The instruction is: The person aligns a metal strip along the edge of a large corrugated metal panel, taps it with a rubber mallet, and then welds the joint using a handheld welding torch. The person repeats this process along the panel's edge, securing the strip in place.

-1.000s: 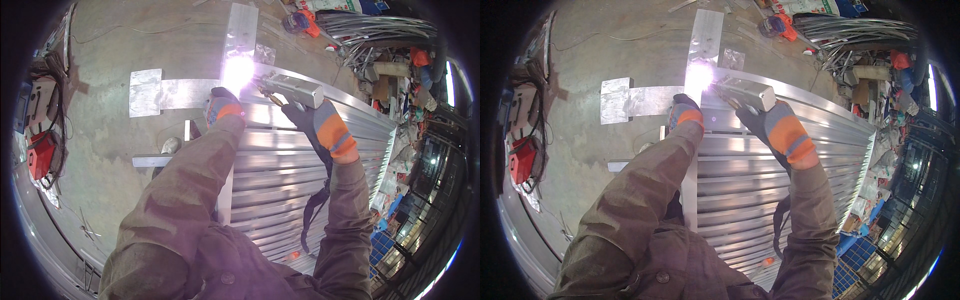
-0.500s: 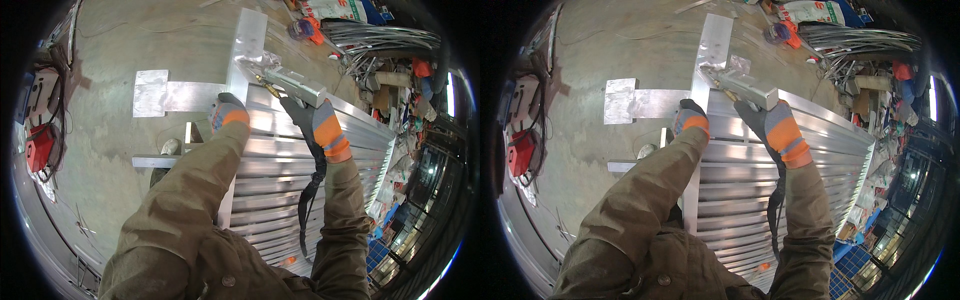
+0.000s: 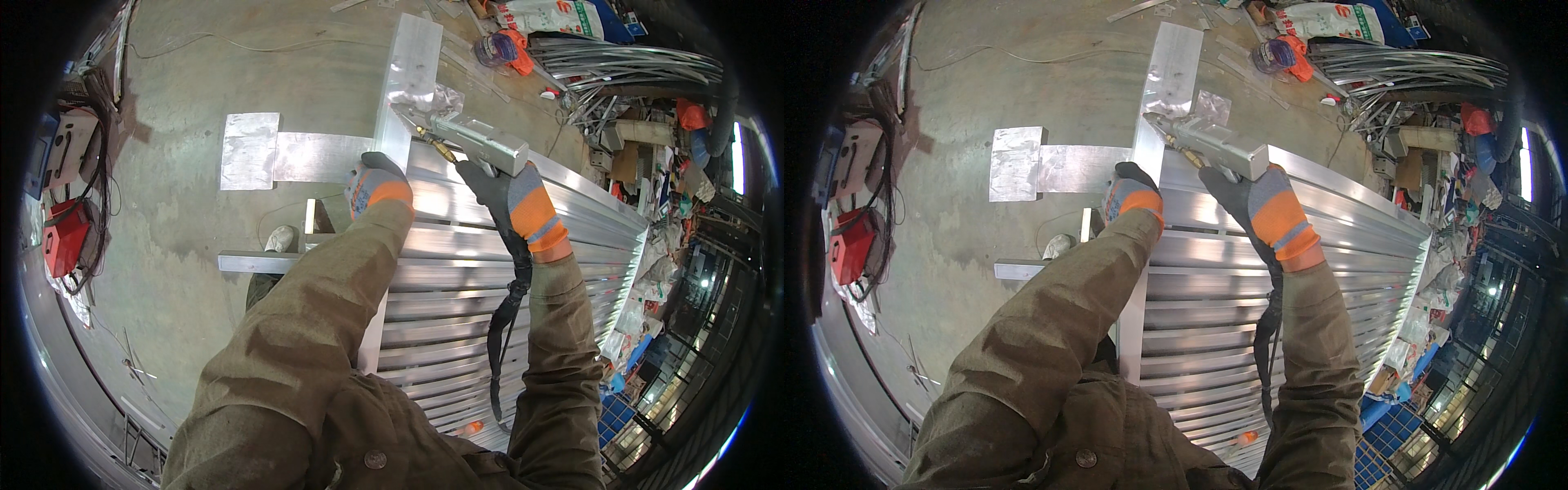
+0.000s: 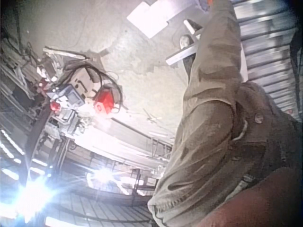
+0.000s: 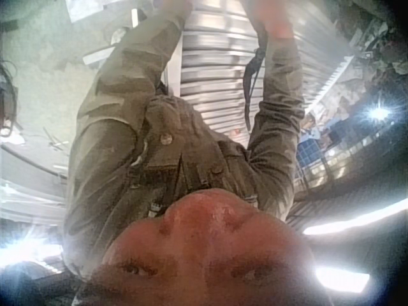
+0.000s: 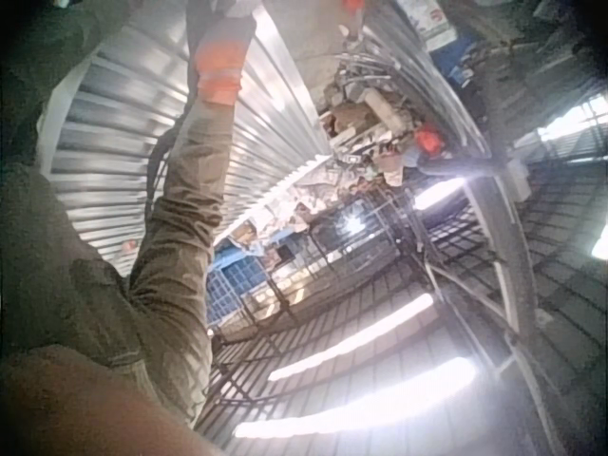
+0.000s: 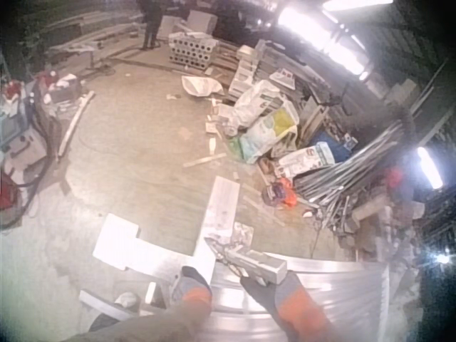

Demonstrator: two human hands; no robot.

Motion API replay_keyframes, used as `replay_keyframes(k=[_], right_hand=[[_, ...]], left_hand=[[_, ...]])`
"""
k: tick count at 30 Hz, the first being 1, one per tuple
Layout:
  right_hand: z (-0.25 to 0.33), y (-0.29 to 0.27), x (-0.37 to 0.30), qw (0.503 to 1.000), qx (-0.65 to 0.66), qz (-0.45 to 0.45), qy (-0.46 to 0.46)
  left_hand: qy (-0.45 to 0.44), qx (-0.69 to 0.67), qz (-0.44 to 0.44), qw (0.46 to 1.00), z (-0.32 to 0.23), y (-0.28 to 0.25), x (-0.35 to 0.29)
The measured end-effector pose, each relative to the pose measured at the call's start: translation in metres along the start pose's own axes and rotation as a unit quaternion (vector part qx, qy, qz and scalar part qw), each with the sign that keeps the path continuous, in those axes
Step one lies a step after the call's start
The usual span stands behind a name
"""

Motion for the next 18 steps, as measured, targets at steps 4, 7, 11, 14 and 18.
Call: replay_keyframes(k=[4,7,11,14,18], right_hand=[[-0.004,0.002,0.003,1.000,-0.007,0.010,-0.005],[-0.006,0.002,0.005,1.000,-0.017,0.007,-0.018],[0.000,0.003,0.005,0.998,-0.030,-0.009,-0.057],[-0.002,0.000,0.004,0.999,-0.027,-0.023,-0.041],[-0.013,0.001,0.004,0.999,-0.019,-0.002,0.031]], left_hand=[[0.030,0.016,0.055,0.998,-0.006,0.002,-0.003],[0.031,0.019,0.072,0.997,-0.004,0.011,-0.003],[0.048,0.030,0.094,0.994,-0.007,0.030,-0.003],[0.071,0.040,0.113,0.990,-0.010,0.046,-0.001],[0.092,0.048,0.137,0.985,-0.010,0.056,-0.004]])
Point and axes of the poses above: each hand's wrist, its own x-axis towards the middle knuckle, its own y-axis out of the palm, z = x × y, the point moved 10 cm from there along x, towards the middle knuckle, and after that the axes turned 5 degrees about -y, right-handed, at the moved point
